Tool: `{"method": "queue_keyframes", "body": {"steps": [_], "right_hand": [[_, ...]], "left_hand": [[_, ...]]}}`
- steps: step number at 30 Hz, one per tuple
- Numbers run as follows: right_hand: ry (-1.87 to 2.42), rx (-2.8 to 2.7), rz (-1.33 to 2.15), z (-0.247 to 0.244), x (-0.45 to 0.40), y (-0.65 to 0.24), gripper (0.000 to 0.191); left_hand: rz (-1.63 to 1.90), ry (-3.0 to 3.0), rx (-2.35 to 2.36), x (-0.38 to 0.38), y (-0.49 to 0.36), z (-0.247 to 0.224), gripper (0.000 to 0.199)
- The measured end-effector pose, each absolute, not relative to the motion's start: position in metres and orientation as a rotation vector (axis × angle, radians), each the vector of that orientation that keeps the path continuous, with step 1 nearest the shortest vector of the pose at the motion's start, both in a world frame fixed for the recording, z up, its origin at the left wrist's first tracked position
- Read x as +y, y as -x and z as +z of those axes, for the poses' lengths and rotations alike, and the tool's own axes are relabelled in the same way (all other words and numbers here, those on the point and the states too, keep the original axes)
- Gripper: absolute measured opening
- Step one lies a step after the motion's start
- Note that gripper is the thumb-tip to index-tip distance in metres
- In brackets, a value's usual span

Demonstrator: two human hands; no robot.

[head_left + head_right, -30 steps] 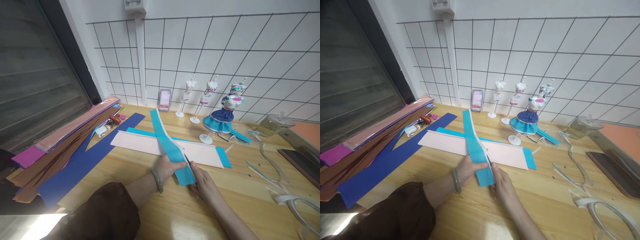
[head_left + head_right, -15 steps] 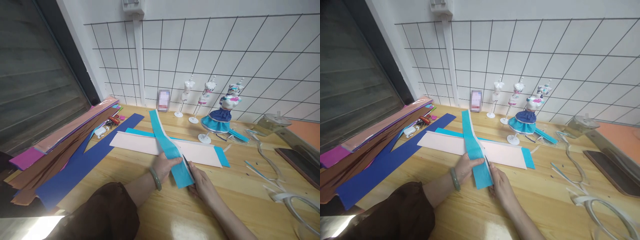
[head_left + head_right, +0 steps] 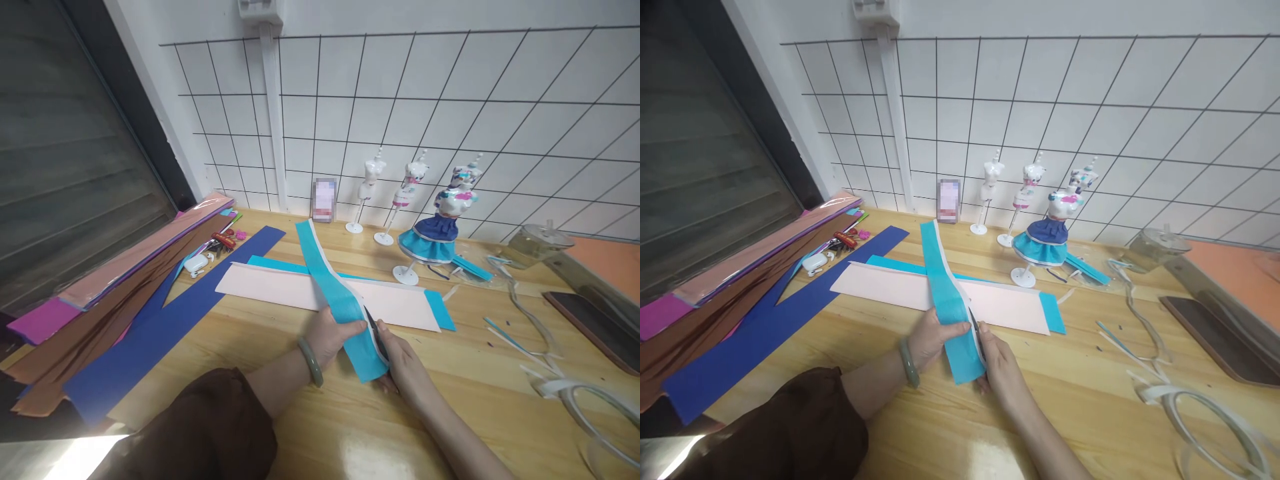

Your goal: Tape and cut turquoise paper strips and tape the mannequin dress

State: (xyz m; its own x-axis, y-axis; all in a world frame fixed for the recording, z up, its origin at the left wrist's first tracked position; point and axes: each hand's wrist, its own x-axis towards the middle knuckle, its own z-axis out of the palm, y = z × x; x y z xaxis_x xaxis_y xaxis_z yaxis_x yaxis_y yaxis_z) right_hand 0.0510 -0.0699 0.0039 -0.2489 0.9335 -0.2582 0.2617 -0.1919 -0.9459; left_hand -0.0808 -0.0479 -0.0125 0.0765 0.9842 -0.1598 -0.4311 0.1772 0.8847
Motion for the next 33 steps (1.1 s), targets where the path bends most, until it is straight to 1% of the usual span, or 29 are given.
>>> {"method": "queue_keyframes", "body": {"steps": [3, 13, 18, 25, 33], "right_hand": [[1.406, -1.487, 1.473, 0.0044, -0.07, -0.0508, 0.062], [1.416, -1.446, 1.477, 0.0038, -0.0692, -0.0486, 0.061], [1.44, -1.436, 1.485, 0.0043, -0.0689, -0.0482, 0.059], [1.402, -1.405, 1.477, 0.0025, -0.0679, -0.0482, 0.058], [1.417, -1.376, 1.457, 0.0007, -0.067, -0.0463, 0.055]], "left_hand": [[1.237, -0.768, 0.936, -0.0485, 0.0799, -0.0138, 0.035], [1.267, -0.722, 0.935, -0.0501, 0.0774, -0.0098, 0.039], [1.261, -0.701, 0.945, -0.0501, 0.077, -0.0081, 0.031], [1.27, -0.697, 0.905, -0.0506, 0.0765, -0.0063, 0.031], [1.262, -0.697, 0.92, -0.0493, 0.0766, -0.0081, 0.04]]}}
